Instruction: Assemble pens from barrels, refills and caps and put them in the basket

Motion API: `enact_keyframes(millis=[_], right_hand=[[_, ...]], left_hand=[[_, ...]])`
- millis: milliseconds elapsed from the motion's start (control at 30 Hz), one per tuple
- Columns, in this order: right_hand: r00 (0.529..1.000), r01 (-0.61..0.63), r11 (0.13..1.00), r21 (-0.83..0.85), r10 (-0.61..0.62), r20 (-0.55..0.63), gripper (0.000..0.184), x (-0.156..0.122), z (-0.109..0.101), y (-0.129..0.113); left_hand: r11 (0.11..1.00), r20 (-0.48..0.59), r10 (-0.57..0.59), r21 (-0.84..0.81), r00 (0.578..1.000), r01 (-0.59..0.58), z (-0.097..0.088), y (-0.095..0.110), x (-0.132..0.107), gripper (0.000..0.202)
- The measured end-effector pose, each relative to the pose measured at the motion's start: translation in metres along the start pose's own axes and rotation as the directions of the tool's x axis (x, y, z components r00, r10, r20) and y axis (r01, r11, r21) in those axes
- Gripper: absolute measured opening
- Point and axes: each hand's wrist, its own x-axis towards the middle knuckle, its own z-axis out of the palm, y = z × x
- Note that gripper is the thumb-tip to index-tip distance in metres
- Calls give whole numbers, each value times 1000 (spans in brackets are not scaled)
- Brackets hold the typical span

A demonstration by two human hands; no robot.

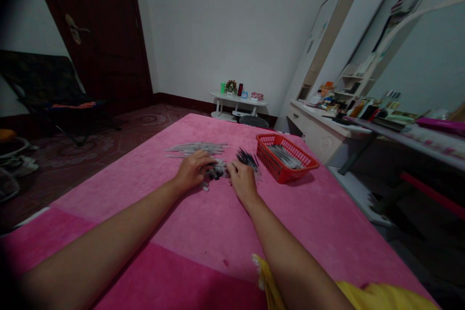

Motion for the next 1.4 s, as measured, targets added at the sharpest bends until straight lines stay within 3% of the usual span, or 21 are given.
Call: enact_keyframes(millis=[200, 333, 500, 667, 867, 1000, 1133, 1233, 1400], right_hand=[[999, -16, 999, 50, 18, -29, 29, 0, 0, 0], [999, -45, 999, -3, 45, -18, 40, 1, 0, 2], [999, 0, 1000, -16, 0, -39, 27, 1, 0, 1], [999, -44, 998, -36, 44, 11, 45, 0, 0, -1], [1000, -18, 1000, 9, 18, 0, 38, 0, 0, -2], [987, -159, 972, 171, 149, 66, 44, 1, 3, -4], [947, -321, 869, 376, 283, 155, 45, 0, 7, -6], [907, -421, 797, 434, 363, 212, 44, -1, 8, -8], [910, -409, 812, 417, 333, 246, 47, -2, 12, -12]], left_hand=[[1000, 6, -2, -5, 1000, 2, 0, 1, -1, 20], [1000, 26, 6, -13, 1000, -6, 1, 1, -1, 21], [999, 15, -12, -31, 1000, 13, 1, 1, 0, 19], [1000, 35, 3, -22, 999, -3, 1, 1, 0, 20], [1000, 33, -2, -22, 999, 2, 2, 0, -1, 21], [999, 48, 34, -14, 998, -34, 0, 1, -1, 23], [997, 60, 66, 46, 996, -69, -2, 2, 0, 24], [994, 58, 80, 76, 995, -84, -4, 3, 1, 23], [997, -78, -15, 69, 997, 21, -7, -2, 1, 17]])
